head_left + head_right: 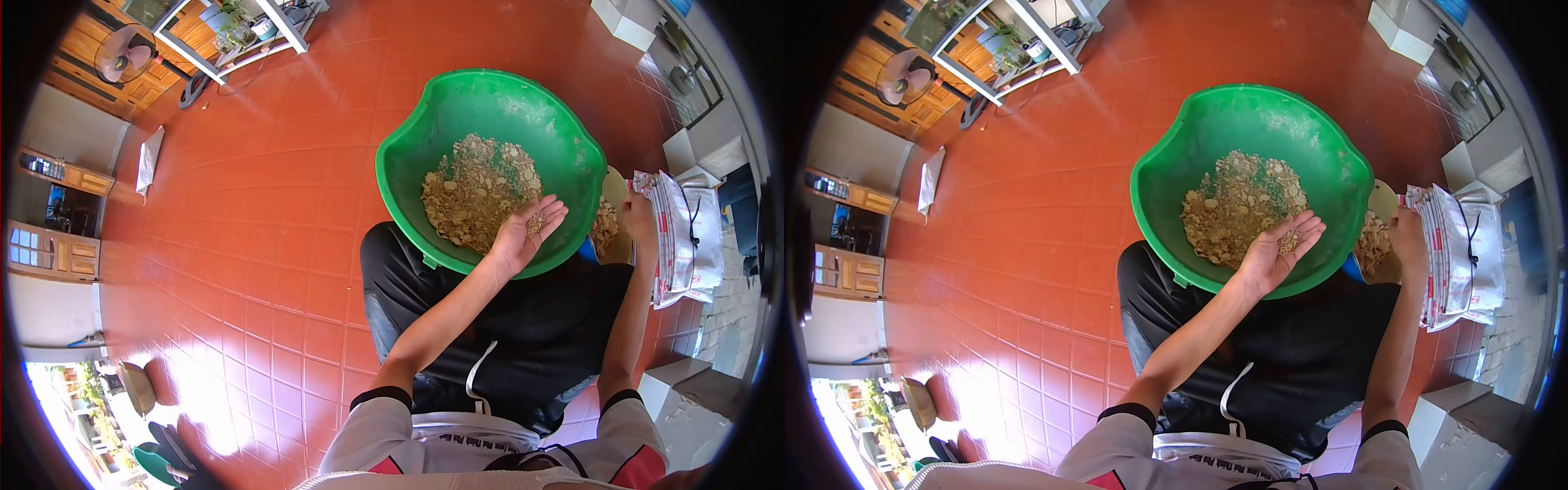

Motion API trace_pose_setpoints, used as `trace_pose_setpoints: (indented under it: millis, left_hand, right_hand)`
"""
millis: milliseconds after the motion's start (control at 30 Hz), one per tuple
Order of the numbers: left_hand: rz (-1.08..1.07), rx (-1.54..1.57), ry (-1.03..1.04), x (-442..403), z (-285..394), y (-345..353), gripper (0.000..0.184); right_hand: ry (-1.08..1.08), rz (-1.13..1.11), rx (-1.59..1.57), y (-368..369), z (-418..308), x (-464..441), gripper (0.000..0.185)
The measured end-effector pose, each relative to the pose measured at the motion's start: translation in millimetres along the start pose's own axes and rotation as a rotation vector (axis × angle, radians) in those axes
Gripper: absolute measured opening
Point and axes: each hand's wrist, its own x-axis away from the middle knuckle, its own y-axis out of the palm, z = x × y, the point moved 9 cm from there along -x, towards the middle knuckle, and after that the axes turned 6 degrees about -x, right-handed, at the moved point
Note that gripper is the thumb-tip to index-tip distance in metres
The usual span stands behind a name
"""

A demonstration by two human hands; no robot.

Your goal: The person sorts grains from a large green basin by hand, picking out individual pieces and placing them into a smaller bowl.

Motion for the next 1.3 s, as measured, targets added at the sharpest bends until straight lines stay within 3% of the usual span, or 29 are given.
trace_pose_setpoints:
  millis: [33,100,133,200,267,333,467,500,600,633,700,833,1167,1300]
  left_hand:
    - [0.028,-0.035,0.011,-0.2,-0.5,-2.7,0.04]
    - [0.06,-0.074,0.027,0.3,1.5,-10.9,0.04]
    - [0.055,-0.104,0.043,-1.2,2.7,-14.4,0.039]
    - [0.043,-0.127,0.045,-5.7,-2.8,-14.7,0.039]
    - [0.036,-0.133,0.052,-4.9,1.4,-14.7,0.037]
    - [0.046,-0.119,0.042,-3.3,4.8,-11.3,0.037]
    - [0.056,-0.184,0.117,0.2,9.2,-4.1,0.039]
    - [0.059,-0.19,0.12,-1.6,9.6,-10.0,0.039]
    - [0.15,-0.075,0.067,-5.1,4.7,-24.7,0.046]
    - [0.148,-0.073,0.068,-5.8,6.1,-25.5,0.046]
    - [-0.098,-0.023,0.061,-7.6,3.6,-2.1,0.053]
    - [-0.055,-0.021,0.037,-6.9,-0.7,-1.9,0.058]
    - [-0.061,-0.034,-0.028,-13.5,-9.8,-15.6,0.05]
    - [0.054,-0.072,0.007,-11.5,-5.1,-24.2,0.043]
  right_hand:
    - [0.004,-0.004,0.0,-2.0,7.7,1.9,0.006]
    - [0.39,-0.175,-0.062,14.7,47.9,10.4,0.01]
    - [0.392,-0.174,-0.06,17.1,49.2,10.3,0.01]
    - [-0.028,-0.049,0.361,8.0,17.6,4.4,0.01]
    - [-0.032,0.121,0.125,-11.3,-38.7,-3.8,0.01]
    - [-0.081,0.11,-0.301,-31.5,-140.0,2.5,0.014]
    - [-0.211,-0.119,-0.508,9.1,-219.0,29.6,0.027]
    - [-0.231,-0.215,-0.494,25.4,-225.8,32.3,0.034]
    - [-0.37,-0.128,-0.266,36.4,-244.0,46.3,0.039]
    - [-0.408,-0.105,-0.243,36.3,-250.3,50.7,0.036]
    - [-0.427,-0.077,-0.212,39.7,-251.0,56.5,0.033]
    - [-0.418,-0.108,-0.258,49.0,-254.9,62.6,0.016]
    - [-0.409,-0.061,-0.287,44.7,-247.1,54.9,0.012]
    - [-0.445,-0.044,-0.303,40.1,-252.0,53.7,0.014]
